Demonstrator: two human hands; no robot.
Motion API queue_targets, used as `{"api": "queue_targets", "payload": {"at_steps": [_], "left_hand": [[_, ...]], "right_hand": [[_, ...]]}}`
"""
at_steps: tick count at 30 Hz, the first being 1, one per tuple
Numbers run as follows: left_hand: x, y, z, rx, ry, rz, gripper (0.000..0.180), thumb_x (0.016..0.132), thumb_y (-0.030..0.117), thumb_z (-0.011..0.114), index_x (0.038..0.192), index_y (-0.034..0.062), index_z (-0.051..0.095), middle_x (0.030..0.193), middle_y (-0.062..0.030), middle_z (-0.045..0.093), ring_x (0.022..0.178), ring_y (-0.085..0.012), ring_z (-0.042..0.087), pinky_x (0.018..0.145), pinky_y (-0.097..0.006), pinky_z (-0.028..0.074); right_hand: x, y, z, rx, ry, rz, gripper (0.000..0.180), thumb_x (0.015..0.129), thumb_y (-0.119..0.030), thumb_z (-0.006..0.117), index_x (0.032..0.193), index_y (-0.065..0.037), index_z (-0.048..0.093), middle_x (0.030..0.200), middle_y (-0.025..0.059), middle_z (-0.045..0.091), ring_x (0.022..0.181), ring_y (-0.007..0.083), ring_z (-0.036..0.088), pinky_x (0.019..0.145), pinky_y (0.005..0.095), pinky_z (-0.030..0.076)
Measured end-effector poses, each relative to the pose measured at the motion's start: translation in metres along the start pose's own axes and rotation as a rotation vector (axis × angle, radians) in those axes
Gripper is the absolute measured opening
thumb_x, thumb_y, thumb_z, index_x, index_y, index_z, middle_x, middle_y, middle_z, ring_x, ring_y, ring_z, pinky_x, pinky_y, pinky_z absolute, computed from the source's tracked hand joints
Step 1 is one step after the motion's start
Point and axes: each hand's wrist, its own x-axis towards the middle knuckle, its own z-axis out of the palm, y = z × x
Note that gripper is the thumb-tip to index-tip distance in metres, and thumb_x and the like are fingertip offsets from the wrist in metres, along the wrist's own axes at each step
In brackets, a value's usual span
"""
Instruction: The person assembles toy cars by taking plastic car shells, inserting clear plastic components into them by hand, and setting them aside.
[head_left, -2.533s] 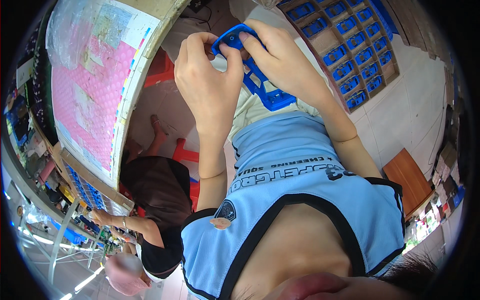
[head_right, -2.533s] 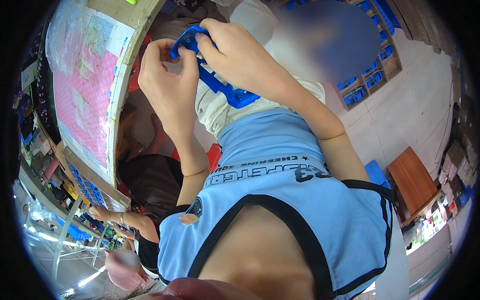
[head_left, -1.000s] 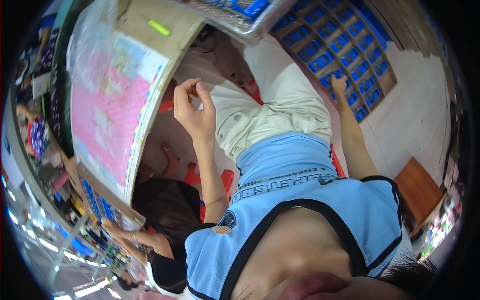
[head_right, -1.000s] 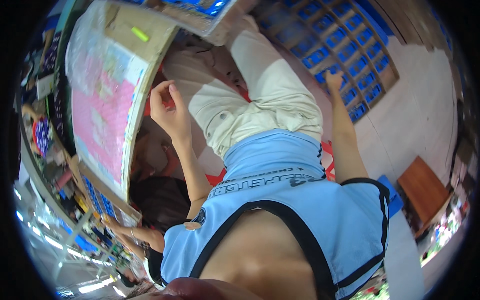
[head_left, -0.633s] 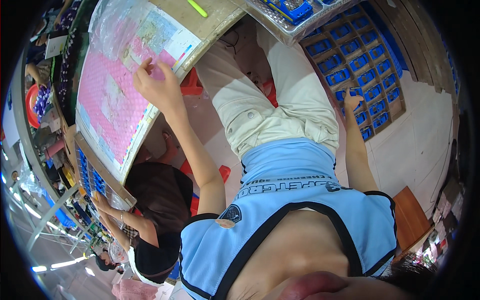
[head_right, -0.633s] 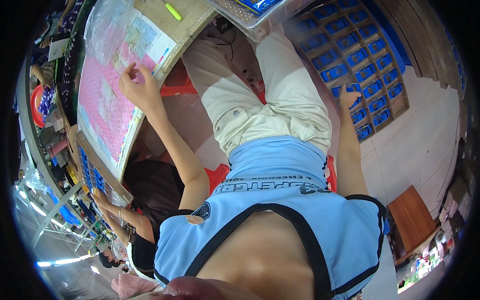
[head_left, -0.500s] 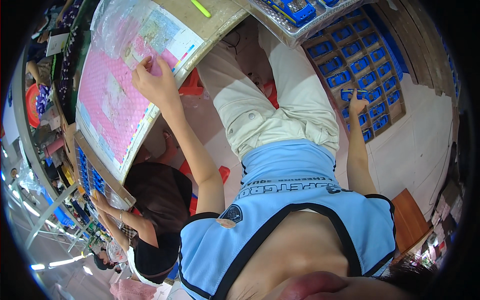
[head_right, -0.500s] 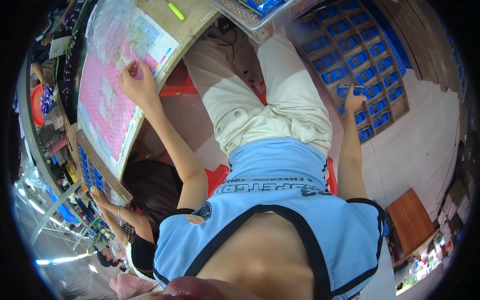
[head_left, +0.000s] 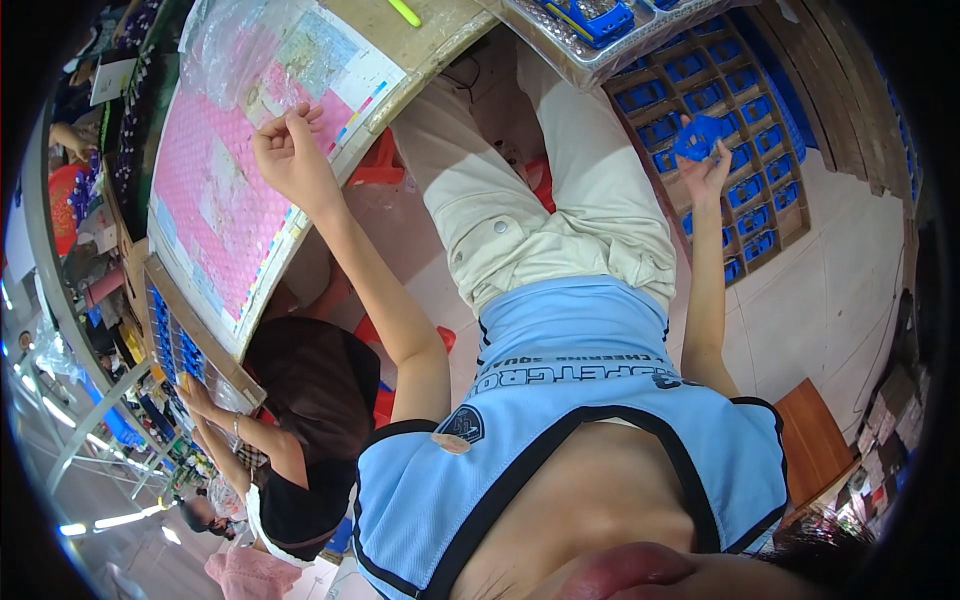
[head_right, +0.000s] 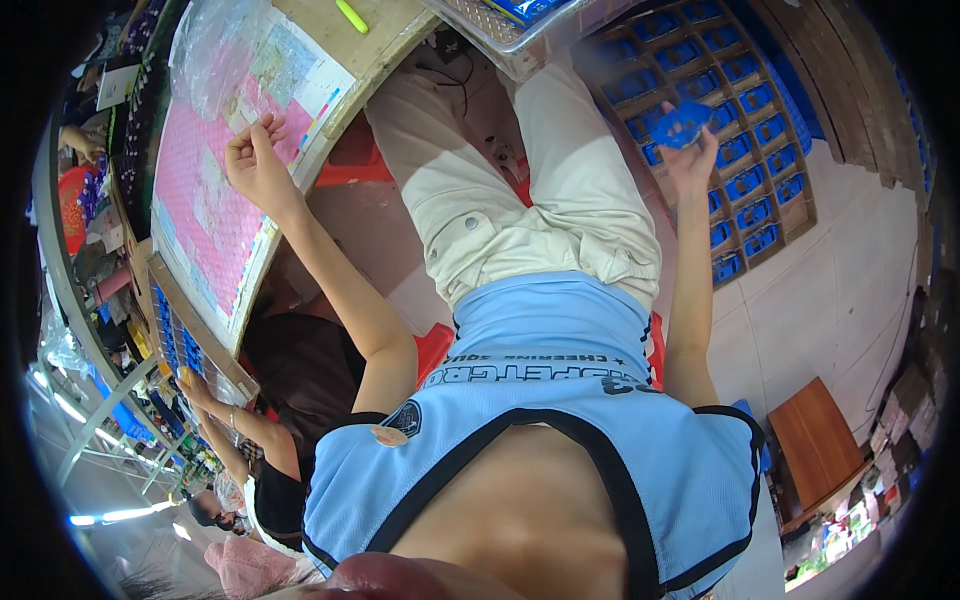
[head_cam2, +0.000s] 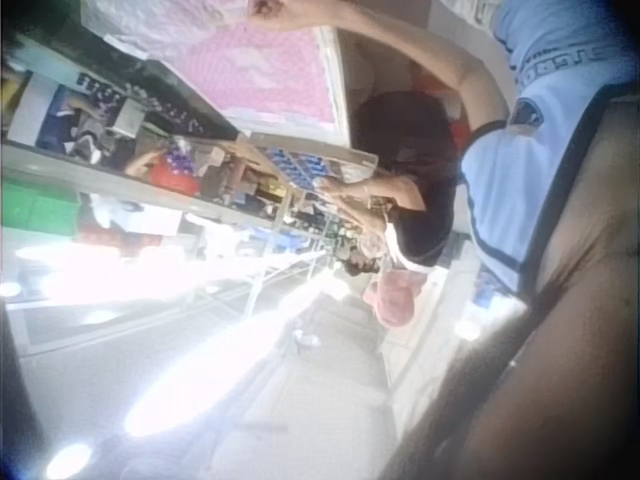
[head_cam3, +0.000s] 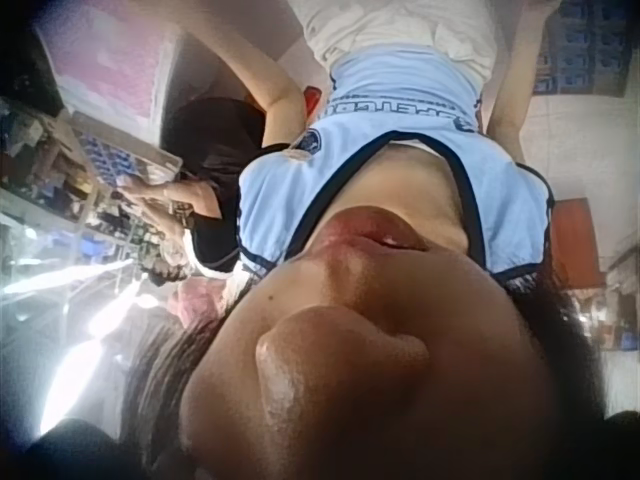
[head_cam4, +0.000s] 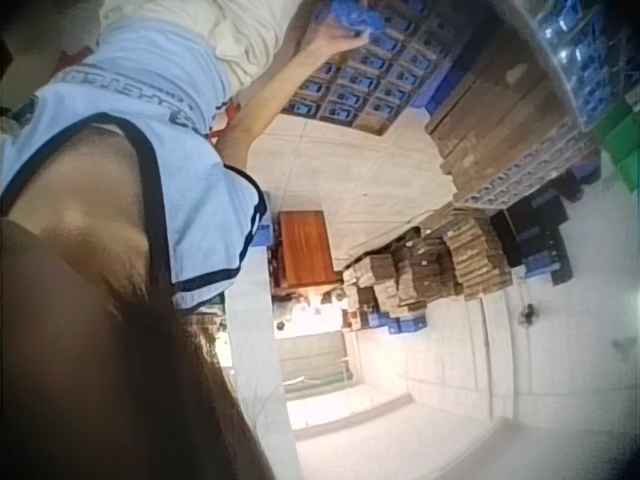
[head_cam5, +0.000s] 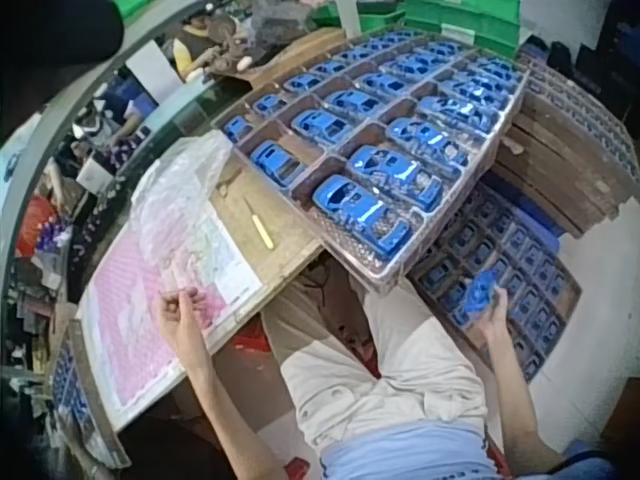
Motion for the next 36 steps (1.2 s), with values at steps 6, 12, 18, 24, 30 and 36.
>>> {"api": "queue_targets", "payload": {"at_steps": [6, 12, 18, 24, 30, 36], "left_hand": [[-0.006, 0.010, -0.001, -0.067, -0.058, -0.040, 0.012, 0.083, 0.001, 0.058, 0.090, -0.0054, 0.050, 0.083, -0.0148, 0.062, 0.074, -0.0166, 0.062, 0.066, -0.024, 0.049], [-0.023, 0.040, 0.006, -0.069, -0.180, -0.089, 0.016, 0.082, 0.002, 0.060, 0.096, -0.0053, 0.056, 0.080, -0.0105, 0.062, 0.072, -0.0142, 0.061, 0.066, -0.023, 0.047], [-0.041, 0.055, 0.017, -0.069, -0.270, -0.095, 0.013, 0.083, 0.003, 0.061, 0.094, -0.0035, 0.058, 0.081, -0.0083, 0.062, 0.072, -0.0124, 0.061, 0.065, -0.022, 0.046], [-0.060, 0.069, 0.024, -0.098, -0.396, -0.166, 0.014, 0.084, 0.004, 0.060, 0.096, -0.0023, 0.057, 0.081, -0.0082, 0.061, 0.071, -0.0112, 0.060, 0.065, -0.020, 0.045], [-0.072, 0.068, 0.028, -0.100, -0.506, -0.211, 0.014, 0.086, 0.005, 0.056, 0.096, -0.0036, 0.057, 0.080, -0.0096, 0.062, 0.070, -0.0126, 0.059, 0.063, -0.022, 0.046], [-0.076, 0.076, 0.029, -0.077, -0.432, -0.132, 0.008, 0.085, 0.002, 0.057, 0.092, -0.0027, 0.057, 0.080, -0.0097, 0.062, 0.070, -0.0128, 0.059, 0.066, -0.022, 0.047]], "right_hand": [[-0.030, 0.030, 0.048, -0.169, -0.367, 0.391, 0.049, 0.082, -0.032, 0.054, 0.124, -0.010, 0.043, 0.126, 0.0224, 0.047, 0.103, 0.0282, 0.054, 0.083, 0.0388, 0.049], [-0.060, 0.057, 0.082, -0.293, -0.850, 0.668, 0.078, 0.074, -0.030, 0.066, 0.137, -0.013, 0.023, 0.130, 0.0279, 0.038, 0.102, 0.0408, 0.054, 0.067, 0.0441, 0.054], [-0.095, 0.078, 0.134, 0.048, -1.095, 0.832, 0.086, 0.064, -0.045, 0.074, 0.127, -0.014, 0.026, 0.135, 0.0223, 0.032, 0.119, 0.0458, 0.038, 0.094, 0.0603, 0.034], [-0.120, 0.069, 0.162, -0.123, -0.994, 0.711, 0.072, 0.069, -0.047, 0.068, 0.117, -0.013, 0.028, 0.131, 0.0200, 0.036, 0.120, 0.0362, 0.040, 0.092, 0.0579, 0.038], [-0.124, 0.060, 0.167, -0.196, -1.076, 0.666, 0.082, 0.068, -0.041, 0.065, 0.128, -0.004, 0.024, 0.132, 0.0219, 0.034, 0.119, 0.0359, 0.042, 0.090, 0.0545, 0.042], [-0.137, 0.058, 0.180, -0.209, -0.988, 0.544, 0.083, 0.068, -0.040, 0.064, 0.131, -0.004, 0.024, 0.133, 0.0238, 0.034, 0.118, 0.0359, 0.043, 0.092, 0.0514, 0.041]]}}
